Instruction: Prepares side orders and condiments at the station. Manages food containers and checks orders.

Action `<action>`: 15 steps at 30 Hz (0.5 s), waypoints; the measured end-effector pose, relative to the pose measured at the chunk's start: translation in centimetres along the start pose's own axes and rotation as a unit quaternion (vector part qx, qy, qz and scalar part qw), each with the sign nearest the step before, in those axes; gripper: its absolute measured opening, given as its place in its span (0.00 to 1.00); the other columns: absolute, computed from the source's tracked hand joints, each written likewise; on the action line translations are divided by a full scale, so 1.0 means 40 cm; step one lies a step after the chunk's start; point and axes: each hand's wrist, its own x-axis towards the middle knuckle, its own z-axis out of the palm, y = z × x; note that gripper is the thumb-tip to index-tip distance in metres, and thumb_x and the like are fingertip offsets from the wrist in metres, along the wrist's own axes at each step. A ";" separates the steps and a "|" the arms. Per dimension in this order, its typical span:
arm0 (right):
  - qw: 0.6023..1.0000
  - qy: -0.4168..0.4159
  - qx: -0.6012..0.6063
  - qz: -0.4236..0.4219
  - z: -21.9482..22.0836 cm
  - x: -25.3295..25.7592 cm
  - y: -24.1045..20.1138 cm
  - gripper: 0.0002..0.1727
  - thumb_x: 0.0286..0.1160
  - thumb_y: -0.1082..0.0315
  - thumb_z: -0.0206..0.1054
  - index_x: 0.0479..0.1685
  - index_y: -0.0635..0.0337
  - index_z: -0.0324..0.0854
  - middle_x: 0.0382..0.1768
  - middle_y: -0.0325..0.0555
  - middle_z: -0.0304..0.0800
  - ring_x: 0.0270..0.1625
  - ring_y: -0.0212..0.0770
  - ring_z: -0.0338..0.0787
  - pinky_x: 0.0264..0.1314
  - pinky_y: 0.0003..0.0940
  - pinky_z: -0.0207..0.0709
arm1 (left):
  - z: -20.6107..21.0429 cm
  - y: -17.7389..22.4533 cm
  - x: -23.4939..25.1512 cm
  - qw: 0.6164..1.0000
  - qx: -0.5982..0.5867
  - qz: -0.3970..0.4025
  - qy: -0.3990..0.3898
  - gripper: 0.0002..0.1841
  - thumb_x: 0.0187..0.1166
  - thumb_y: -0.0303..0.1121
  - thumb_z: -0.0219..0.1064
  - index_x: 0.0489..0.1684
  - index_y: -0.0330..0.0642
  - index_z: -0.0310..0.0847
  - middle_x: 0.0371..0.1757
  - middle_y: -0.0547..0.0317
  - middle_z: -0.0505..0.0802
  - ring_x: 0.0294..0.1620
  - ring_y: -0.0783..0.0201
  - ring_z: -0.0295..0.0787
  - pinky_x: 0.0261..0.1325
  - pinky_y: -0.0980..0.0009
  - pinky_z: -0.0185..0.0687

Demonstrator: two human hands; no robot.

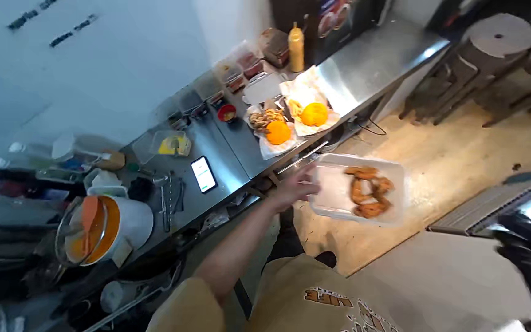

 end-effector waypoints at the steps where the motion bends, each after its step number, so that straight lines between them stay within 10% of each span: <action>1: 0.999 -0.036 0.004 0.009 0.080 0.061 -0.008 0.31 0.84 0.66 0.61 0.81 0.76 0.63 0.77 0.59 0.77 0.66 0.38 0.88 0.65 0.35 0.86 | -0.078 -0.024 -0.046 0.999 -0.012 0.000 0.043 0.40 0.79 0.31 0.69 0.94 0.52 0.54 0.73 0.43 0.84 0.62 0.52 0.88 0.60 0.54 0.88; 8: 0.936 -0.314 -0.054 0.149 0.803 0.358 -0.191 0.33 0.82 0.53 0.67 0.86 0.51 0.69 0.76 0.49 0.80 0.63 0.45 0.90 0.60 0.48 0.87 | -0.557 -0.134 -0.233 0.972 -0.017 -0.024 0.232 0.25 0.87 0.33 0.63 0.82 0.37 0.70 0.59 0.47 0.91 0.48 0.60 0.92 0.53 0.63 0.89; 15: 0.864 -0.347 -0.038 0.362 1.246 0.438 -0.226 0.20 0.92 0.56 0.56 0.65 0.65 0.74 0.42 0.52 0.90 0.34 0.41 0.91 0.37 0.36 0.86 | -0.857 -0.118 -0.132 0.985 0.055 -0.033 0.161 0.25 0.89 0.34 0.61 0.83 0.34 0.68 0.66 0.37 0.88 0.61 0.51 0.89 0.67 0.53 0.83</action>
